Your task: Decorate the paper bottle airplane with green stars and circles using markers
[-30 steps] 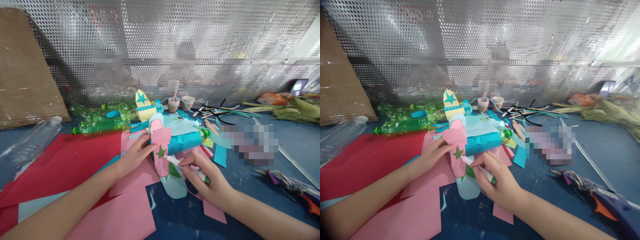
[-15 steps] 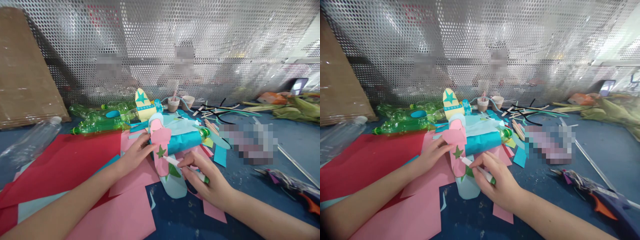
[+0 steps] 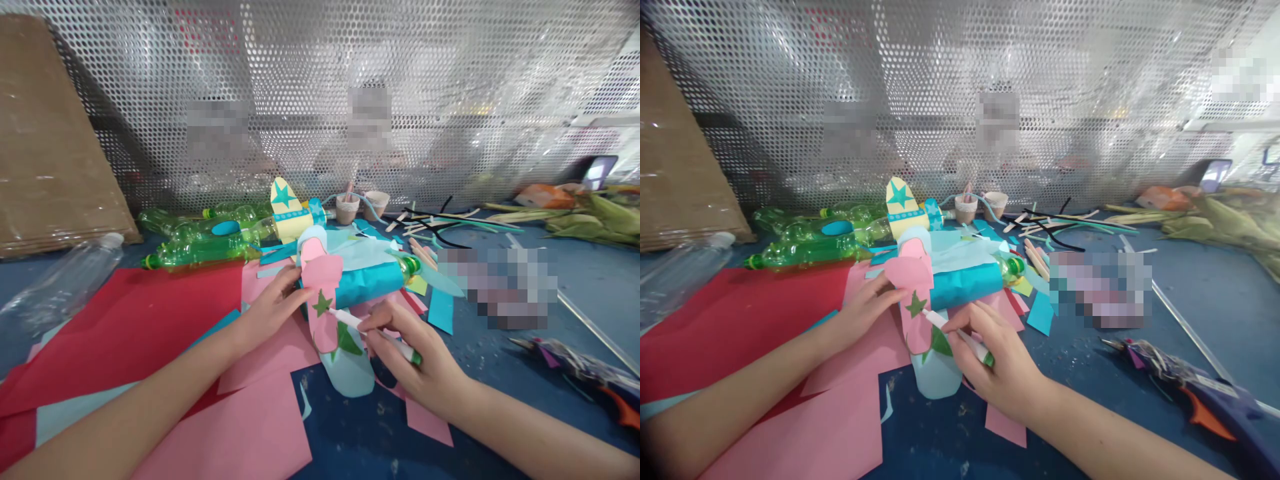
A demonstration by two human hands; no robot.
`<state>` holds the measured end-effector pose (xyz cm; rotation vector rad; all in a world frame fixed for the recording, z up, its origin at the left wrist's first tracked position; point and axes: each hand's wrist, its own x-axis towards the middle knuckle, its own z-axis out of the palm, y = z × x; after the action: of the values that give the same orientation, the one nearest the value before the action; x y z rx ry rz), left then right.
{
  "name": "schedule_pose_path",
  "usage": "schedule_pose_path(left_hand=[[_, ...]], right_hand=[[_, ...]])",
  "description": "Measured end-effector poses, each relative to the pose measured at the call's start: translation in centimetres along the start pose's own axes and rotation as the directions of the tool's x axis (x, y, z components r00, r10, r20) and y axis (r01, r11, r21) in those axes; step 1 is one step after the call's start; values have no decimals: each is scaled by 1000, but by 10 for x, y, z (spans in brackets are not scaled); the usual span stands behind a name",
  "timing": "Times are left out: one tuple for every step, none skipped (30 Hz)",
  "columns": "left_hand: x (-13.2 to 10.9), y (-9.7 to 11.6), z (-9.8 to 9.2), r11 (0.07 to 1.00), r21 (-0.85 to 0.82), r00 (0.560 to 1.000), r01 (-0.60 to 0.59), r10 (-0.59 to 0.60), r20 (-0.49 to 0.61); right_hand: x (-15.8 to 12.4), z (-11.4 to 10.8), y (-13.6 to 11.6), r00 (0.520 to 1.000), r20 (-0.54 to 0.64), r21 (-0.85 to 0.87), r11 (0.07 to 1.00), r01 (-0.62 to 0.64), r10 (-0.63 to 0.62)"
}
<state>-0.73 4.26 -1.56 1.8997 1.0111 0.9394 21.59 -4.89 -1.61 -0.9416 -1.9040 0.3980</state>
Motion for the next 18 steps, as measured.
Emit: schedule_pose_path(left_hand=[[0,-1,0,1000,1,1000,-1,1,-1],[0,-1,0,1000,4,1000,1,-1,2],[0,0,0,1000,8,1000,3,-3,4],[0,1,-1,1000,14,1000,10,-10,8],[0,2,-1,1000,20,1000,20,-20,17],[0,3,-2,999,24,999,28,-29,23],[-1,5,-2,999,25,999,36,-36,28],[-1,6,-2,999,22,999,38,-39,27],[-1,7,-2,999,18,999,39,-39,26],[-2,7,-2,999,16,999,39,-39,27],[-2,7,-2,999,15,999,37,-38,28],[-2,7,-2,999,15,999,36,-36,29],[-2,7,-2,999,14,999,38,-38,32],[-2,7,-2,999,15,999,41,-42,34],[-2,7,-2,999,15,998,45,-45,33],[-2,7,-2,999,13,999,44,-45,28],[-2,7,-2,999,10,999,44,-44,26],[-1,7,-2,999,7,999,43,-44,24]], right_hand=[[0,0,0,1000,5,1,1000,3,-3],[0,0,1,1000,7,2,1000,5,-5],[0,1,1,1000,6,1,1000,2,-2],[0,1,1,1000,2,1,1000,-1,1],[0,1,1,1000,0,-1,1000,-7,7],[1,0,1,1000,2,0,1000,-9,9],[1,0,1,1000,5,1,1000,-7,7],[1,0,0,1000,10,3,1000,-5,5],[1,0,0,1000,12,4,1000,-4,4],[1,0,0,1000,11,5,1000,-5,5],[1,0,0,1000,8,6,1000,-11,11],[1,0,-1,1000,6,7,1000,-18,18],[1,0,-1,1000,5,8,1000,-24,24],[1,0,-1,1000,8,11,1000,-24,24],[1,0,-1,1000,13,12,1000,-20,20],[0,0,-1,1000,13,12,1000,-16,16],[0,0,-1,1000,10,9,1000,-12,12],[0,0,-1,1000,5,6,1000,-12,12]])
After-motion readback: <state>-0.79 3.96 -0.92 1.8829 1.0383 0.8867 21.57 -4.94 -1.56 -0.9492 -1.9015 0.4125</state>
